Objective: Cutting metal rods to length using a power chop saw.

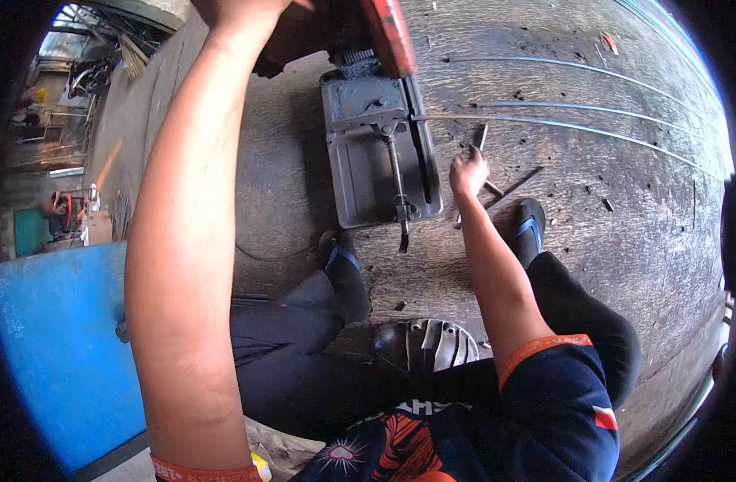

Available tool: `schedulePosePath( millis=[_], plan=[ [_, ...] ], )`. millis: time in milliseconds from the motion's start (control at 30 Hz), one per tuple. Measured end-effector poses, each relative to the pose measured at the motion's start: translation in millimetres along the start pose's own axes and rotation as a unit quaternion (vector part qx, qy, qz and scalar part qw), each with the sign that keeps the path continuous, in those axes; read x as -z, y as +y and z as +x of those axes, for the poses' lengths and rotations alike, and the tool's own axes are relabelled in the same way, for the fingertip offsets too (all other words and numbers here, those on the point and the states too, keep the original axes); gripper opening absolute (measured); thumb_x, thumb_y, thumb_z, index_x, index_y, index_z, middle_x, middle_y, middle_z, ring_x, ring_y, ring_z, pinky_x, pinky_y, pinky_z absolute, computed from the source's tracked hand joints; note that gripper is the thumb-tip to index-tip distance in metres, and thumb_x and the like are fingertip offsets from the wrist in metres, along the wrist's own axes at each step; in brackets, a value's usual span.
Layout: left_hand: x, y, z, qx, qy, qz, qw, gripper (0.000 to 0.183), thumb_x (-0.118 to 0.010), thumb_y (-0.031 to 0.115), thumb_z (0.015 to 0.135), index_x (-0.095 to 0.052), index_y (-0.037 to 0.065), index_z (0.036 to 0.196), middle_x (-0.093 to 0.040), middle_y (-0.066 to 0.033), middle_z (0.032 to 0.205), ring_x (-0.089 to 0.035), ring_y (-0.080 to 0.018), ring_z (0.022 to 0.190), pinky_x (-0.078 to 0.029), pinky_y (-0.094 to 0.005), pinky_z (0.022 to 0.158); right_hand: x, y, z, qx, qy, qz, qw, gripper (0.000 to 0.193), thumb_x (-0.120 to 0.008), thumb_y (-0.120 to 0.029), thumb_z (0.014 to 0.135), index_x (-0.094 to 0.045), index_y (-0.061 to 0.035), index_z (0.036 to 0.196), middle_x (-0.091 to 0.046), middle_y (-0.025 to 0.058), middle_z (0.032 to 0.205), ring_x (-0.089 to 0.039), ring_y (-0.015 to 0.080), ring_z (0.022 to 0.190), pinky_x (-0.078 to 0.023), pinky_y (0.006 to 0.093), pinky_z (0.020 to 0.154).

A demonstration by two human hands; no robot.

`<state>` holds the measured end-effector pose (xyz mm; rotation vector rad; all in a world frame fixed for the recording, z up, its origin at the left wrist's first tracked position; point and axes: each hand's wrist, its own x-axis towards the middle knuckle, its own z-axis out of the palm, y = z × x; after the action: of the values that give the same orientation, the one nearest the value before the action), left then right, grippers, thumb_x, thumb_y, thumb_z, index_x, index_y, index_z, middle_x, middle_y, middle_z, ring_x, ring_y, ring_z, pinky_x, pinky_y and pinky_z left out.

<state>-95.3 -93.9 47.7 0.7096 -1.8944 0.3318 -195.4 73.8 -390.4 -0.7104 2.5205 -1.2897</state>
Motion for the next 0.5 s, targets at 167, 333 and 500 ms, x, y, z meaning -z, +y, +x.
schedulePosePath(
  millis=[167, 333, 500],
  plan=[
    [1, -10, -8, 0.01, -0.004, -0.029, 1.0, 0.031, -0.058, 0.021, 0.082, -0.052, -0.003, 0.063, -0.053, -0.0197, 0.058, -0.057, -0.032, 0.054, -0.039, -0.0392, 0.05, -17, -69, -45, -0.058, -0.14, 0.101, 0.983, 0.031, -0.063, -0.019, 0.072, -0.064, 0.0017, 0.095, -0.065, 0.022, 0.091, -0.063, 0.0374, 0.089, -0.047, 0.0406, 0.084],
    [0, -10, -8, 0.013, -0.002, 0.007, 1.0, 0.028, -0.056, 0.023, 0.081, -0.057, -0.001, 0.066, -0.056, -0.0199, 0.063, -0.059, -0.0365, 0.061, -0.043, -0.0409, 0.054, 2, -36, -102, -0.137, -0.049, 0.127, 0.981, 0.029, -0.063, -0.023, 0.076, -0.063, 0.0025, 0.089, -0.065, 0.0218, 0.083, -0.063, 0.0342, 0.077, -0.047, 0.0443, 0.074],
    [-4, -6, -7, 0.028, -0.014, -0.023, 0.999, 0.028, -0.056, 0.025, 0.08, -0.06, 0.0, 0.067, -0.058, -0.0197, 0.065, -0.061, -0.0359, 0.062, -0.045, -0.0419, 0.054, 8, 31, -175, -0.643, -0.314, 0.403, 0.571, 0.035, -0.05, -0.037, 0.09, -0.05, -0.0017, 0.088, -0.058, 0.0174, 0.075, -0.057, 0.0303, 0.067, -0.049, 0.0446, 0.067]
  ],
)
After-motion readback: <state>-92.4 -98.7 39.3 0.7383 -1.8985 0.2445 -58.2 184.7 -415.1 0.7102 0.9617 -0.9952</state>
